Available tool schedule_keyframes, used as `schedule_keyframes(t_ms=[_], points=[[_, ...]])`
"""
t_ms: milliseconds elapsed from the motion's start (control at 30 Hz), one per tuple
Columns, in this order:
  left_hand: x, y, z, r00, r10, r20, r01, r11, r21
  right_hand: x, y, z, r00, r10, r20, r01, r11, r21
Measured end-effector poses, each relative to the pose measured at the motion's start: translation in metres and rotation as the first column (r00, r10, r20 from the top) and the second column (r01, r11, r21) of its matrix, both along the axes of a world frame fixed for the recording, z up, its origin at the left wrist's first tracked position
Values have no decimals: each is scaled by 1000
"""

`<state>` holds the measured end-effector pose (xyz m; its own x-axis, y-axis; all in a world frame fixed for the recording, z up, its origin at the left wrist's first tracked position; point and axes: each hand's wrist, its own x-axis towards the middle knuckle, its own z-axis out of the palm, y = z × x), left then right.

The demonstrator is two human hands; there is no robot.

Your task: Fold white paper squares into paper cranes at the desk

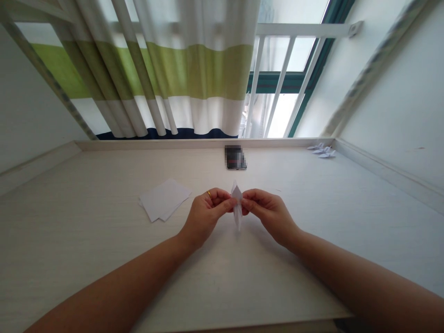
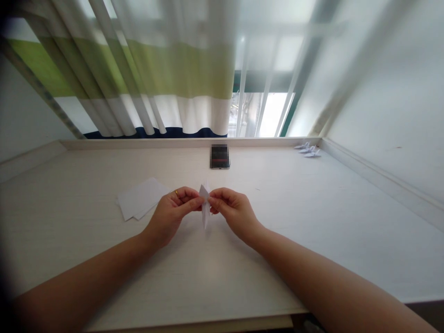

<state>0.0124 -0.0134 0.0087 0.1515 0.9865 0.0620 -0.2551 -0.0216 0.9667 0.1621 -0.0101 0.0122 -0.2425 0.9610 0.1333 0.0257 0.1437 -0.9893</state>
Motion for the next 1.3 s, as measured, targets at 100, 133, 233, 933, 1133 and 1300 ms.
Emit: schedule_keyframes(t_ms=[100,133,233,933,1133,1300], points=[[1,-1,1,999,-28,24,27,1000,10,-1,0,-1,1000,9,8,-9,1000,9],[1,-1,1,999,-32,26,32,999,13,-1,-1,-1,1000,8,11,-8,1000,11],[2,-1,2,999,-33,17,33,999,21,-3,-2,-1,1000,-5,25,4,1000,14],[3,-4,1,998,52,-23,-51,997,64,-8,-3,-9,996,-89,-3,89,995,39],[4,-3,2,999,36,25,-37,998,45,-9,-5,-8,990,-137,20,136,989,50],[4,-3,2,999,26,38,-27,999,27,-11,-5,-7,987,-162,6,161,986,38]])
